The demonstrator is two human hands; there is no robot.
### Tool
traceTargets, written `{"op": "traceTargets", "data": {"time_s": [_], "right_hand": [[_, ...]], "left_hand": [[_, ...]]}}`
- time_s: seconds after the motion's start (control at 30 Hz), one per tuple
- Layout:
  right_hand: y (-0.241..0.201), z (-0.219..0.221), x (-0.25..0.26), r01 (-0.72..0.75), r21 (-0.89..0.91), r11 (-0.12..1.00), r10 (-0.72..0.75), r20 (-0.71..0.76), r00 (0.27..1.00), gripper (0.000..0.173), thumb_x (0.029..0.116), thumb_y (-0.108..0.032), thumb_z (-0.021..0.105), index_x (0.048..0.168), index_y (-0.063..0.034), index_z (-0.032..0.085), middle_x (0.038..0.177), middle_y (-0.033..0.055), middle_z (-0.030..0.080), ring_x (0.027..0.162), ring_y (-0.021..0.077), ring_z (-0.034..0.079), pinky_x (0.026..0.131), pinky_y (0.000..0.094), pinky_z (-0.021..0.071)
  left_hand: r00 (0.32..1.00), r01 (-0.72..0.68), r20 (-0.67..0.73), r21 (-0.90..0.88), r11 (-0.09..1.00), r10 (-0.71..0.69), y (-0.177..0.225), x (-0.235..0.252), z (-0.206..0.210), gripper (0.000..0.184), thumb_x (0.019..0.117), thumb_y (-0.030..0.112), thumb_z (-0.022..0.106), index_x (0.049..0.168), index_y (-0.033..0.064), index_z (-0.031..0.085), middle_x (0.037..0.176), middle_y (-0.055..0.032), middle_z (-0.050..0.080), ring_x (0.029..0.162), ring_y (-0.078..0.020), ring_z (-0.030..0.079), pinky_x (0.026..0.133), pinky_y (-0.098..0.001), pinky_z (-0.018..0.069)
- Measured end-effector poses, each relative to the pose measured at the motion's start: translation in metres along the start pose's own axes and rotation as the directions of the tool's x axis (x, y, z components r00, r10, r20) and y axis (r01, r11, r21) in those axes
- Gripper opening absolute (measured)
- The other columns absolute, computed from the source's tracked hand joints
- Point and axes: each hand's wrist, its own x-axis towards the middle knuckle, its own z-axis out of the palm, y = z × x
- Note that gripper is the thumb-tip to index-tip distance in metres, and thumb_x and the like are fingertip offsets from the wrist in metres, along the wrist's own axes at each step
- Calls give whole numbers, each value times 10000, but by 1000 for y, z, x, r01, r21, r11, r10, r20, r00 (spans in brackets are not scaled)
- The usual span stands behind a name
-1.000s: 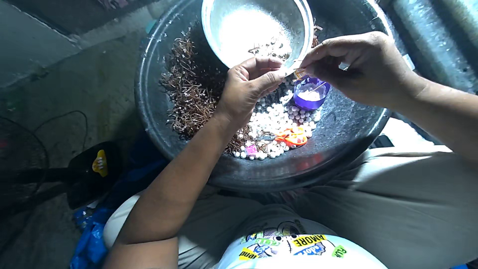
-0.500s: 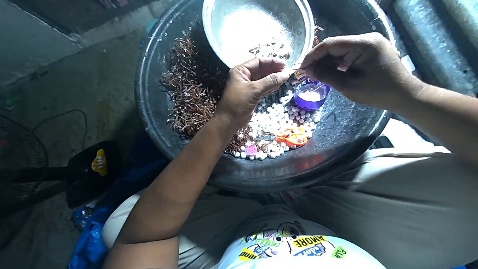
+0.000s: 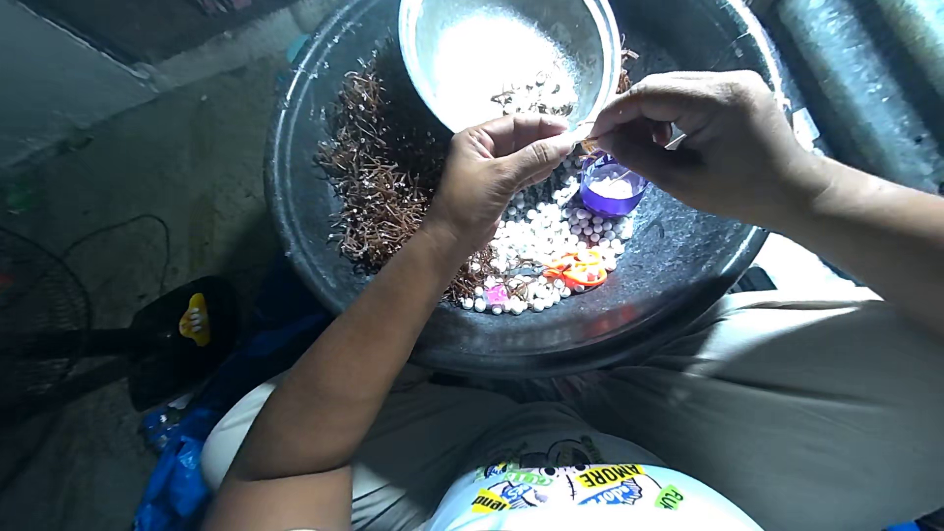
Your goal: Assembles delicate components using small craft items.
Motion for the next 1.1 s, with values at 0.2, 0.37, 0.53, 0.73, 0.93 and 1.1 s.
{"op": "traceTargets", "data": {"time_s": [0.2, 0.37, 0.53, 0.73, 0.93, 1.1], "right_hand": [[0, 0, 0, 67, -117, 991, -70, -20, 997, 198, 1021, -106, 540, 1042, -20, 717, 905, 108, 671, 762, 100, 589, 685, 237, 474], [-3, 1, 0, 78, -141, 987, -79, -6, 997, 200, 1025, -101, 534, 1054, -19, 714, 937, 132, 681, 795, 150, 636, 720, 278, 519], [-2, 2, 0, 104, -143, 984, -107, -11, 994, 208, 1033, -102, 530, 1058, -13, 716, 939, 140, 683, 818, 160, 648, 741, 289, 526], [-1, 0, 1, 78, -105, 991, -83, -45, 996, 209, 1032, -109, 525, 1046, -6, 706, 916, 112, 667, 786, 93, 586, 703, 218, 466], [-1, 1, 2, 68, -98, 993, -73, -50, 996, 207, 1030, -99, 528, 1038, -7, 713, 907, 109, 668, 777, 80, 581, 694, 209, 459], [-2, 1, 2, 63, -109, 992, -67, -37, 997, 213, 1036, -110, 530, 1052, -12, 718, 905, 107, 654, 776, 97, 580, 696, 227, 462]], "left_hand": [[1000, 12, 8, -12, 1000, -12, 0, 0, 0, 130, 953, -55, 634, 942, 46, 716, 810, 33, 721, 715, -24, 682, 716, -186, 591], [999, 43, -5, -36, 998, -43, 1, 0, 1, 132, 968, -45, 624, 927, 48, 708, 788, 30, 717, 692, -20, 677, 693, -173, 585], [999, 49, 9, -41, 998, -49, 1, 0, 0, 111, 990, -21, 609, 957, 63, 673, 787, 16, 713, 685, -34, 680, 664, -175, 582], [996, 28, 85, 14, 1000, -29, 5, -2, -2, 127, 961, -45, 628, 1036, 53, 654, 868, 24, 717, 757, -40, 695, 745, -200, 600], [998, -6, 63, 34, 999, 4, 3, -2, -2, 119, 946, -56, 642, 961, 47, 699, 829, 23, 725, 732, -36, 689, 724, -195, 594], [998, -34, 58, 72, 997, 30, 3, -2, -2, 132, 983, -8, 617, 912, 64, 701, 769, 43, 715, 700, -33, 687, 704, -200, 594]]}}
